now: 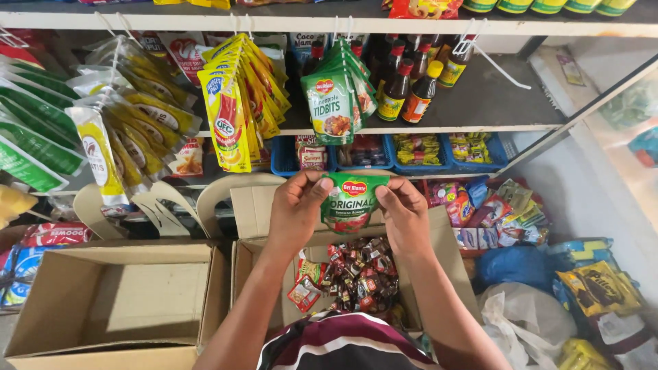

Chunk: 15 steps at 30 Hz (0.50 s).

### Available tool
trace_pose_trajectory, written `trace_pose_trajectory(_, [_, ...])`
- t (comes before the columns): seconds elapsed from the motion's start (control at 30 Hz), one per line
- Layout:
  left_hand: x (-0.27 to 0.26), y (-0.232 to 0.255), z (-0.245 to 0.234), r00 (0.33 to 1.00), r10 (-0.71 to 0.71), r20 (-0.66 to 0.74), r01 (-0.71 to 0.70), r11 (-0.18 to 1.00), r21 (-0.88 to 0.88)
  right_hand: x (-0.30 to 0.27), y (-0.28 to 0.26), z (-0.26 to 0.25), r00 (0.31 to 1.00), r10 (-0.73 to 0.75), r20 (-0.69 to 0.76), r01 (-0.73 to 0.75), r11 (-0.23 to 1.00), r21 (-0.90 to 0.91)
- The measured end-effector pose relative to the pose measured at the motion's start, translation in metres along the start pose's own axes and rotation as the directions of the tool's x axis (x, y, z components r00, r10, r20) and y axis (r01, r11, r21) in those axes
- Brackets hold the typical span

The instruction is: Stocking grocery shelves by hanging individual product sachets from display hooks.

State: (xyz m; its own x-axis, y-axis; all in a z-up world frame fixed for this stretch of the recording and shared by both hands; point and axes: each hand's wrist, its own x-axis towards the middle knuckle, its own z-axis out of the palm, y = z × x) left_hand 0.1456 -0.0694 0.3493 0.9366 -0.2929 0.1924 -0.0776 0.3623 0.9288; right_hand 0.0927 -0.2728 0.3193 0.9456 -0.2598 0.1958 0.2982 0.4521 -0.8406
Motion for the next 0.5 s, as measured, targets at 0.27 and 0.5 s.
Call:
trace_pose_trajectory(0.27, [-0.001,0.006,0.001,0.999,0.049,-0.012,-0.049,0.999,0.016,-0.001,-0.003,0.004,0.998,-0.059,-0.026,0.057,0.996,-0.074])
trace_pose_trajectory(0.5, [-0.004,0.008,-0.003,0.998,0.054,-0.029,-0.056,0.994,-0.090,-0.003,-0.012,0.018,0.998,-0.061,-0.034,0.058,0.995,-0.081])
